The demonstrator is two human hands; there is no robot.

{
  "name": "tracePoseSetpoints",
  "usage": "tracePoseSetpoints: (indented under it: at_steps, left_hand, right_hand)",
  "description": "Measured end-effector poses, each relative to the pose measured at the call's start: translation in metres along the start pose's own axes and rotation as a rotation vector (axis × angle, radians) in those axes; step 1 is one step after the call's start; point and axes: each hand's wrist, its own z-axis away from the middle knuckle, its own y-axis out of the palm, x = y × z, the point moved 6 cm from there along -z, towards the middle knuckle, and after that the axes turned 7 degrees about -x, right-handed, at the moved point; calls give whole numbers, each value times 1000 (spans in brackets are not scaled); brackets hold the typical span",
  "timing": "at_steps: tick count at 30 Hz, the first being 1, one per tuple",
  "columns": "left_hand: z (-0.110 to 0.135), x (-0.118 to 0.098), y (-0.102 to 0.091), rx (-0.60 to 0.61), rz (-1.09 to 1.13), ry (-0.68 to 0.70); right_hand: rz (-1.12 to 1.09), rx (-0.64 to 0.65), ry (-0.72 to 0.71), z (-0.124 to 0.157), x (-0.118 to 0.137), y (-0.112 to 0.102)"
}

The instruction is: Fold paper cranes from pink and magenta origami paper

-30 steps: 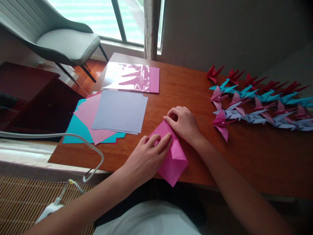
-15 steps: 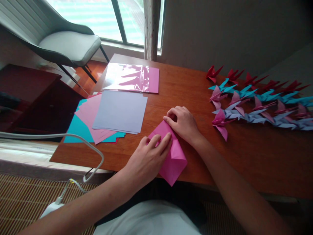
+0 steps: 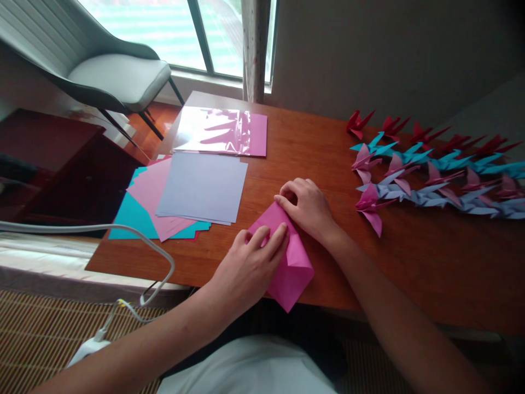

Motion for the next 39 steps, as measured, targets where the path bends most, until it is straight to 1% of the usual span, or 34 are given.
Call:
tracePoseSetpoints:
  at_steps: [6, 16, 24, 28, 32, 35, 39]
  left_hand:
    - [1, 1, 1, 10, -11, -2]
    - [1, 1, -1, 20, 0, -4]
    - [2, 1, 0, 13, 5, 9]
    - [2, 1, -1, 18, 12, 9]
    - [2, 1, -1, 17, 4, -1]
    - [2, 0, 0, 12, 4, -6]
    - [2, 0, 1, 6, 6, 0]
  right_hand:
    - [-113, 25, -49, 3, -2, -6]
    - [-99, 111, -72, 37, 1, -22]
    - [-124, 147, -83, 49, -2, -29]
    - [-141, 162, -72, 49, -2, -31]
    - [-116, 141, -56, 45, -4, -26]
    - [-47, 111, -28, 37, -6, -19]
    - [20, 83, -7, 19, -5, -13]
